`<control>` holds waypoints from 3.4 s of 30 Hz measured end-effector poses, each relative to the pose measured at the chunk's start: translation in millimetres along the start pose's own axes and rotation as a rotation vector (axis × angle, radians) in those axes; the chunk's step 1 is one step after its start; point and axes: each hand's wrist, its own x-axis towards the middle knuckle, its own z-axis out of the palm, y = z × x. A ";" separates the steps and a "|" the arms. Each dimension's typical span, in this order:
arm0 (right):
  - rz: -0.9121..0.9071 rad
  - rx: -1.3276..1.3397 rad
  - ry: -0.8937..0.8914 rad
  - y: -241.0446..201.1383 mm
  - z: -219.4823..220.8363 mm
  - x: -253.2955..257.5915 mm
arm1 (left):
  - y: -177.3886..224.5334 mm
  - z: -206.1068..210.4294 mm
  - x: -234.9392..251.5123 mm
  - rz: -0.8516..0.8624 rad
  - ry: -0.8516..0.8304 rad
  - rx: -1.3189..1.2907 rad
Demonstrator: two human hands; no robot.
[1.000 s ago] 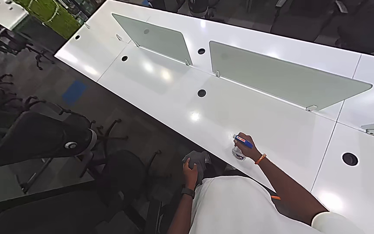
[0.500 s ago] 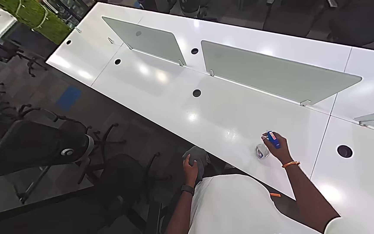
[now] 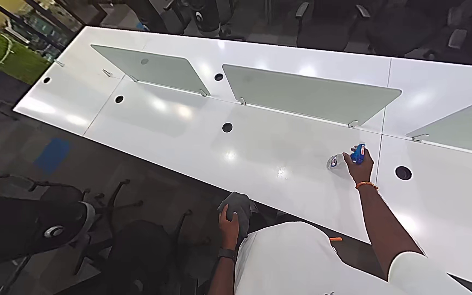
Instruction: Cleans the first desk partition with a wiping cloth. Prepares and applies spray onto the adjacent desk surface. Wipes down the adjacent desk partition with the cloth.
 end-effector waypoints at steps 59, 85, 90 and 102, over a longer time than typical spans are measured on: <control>0.385 0.725 -1.094 -153.1 107.1 -187.0 | 131.3 56.4 -29.6 0.378 -0.521 -0.294; 0.701 0.660 -0.886 -134.8 100.3 -190.4 | 148.1 10.1 -2.4 0.600 -0.189 -0.257; 0.907 1.179 -1.009 -157.9 93.0 -204.2 | 173.3 24.8 -33.4 0.905 -0.624 0.064; 0.722 1.087 -0.335 -105.8 92.1 -189.2 | 115.4 84.7 -47.8 0.788 -0.994 0.030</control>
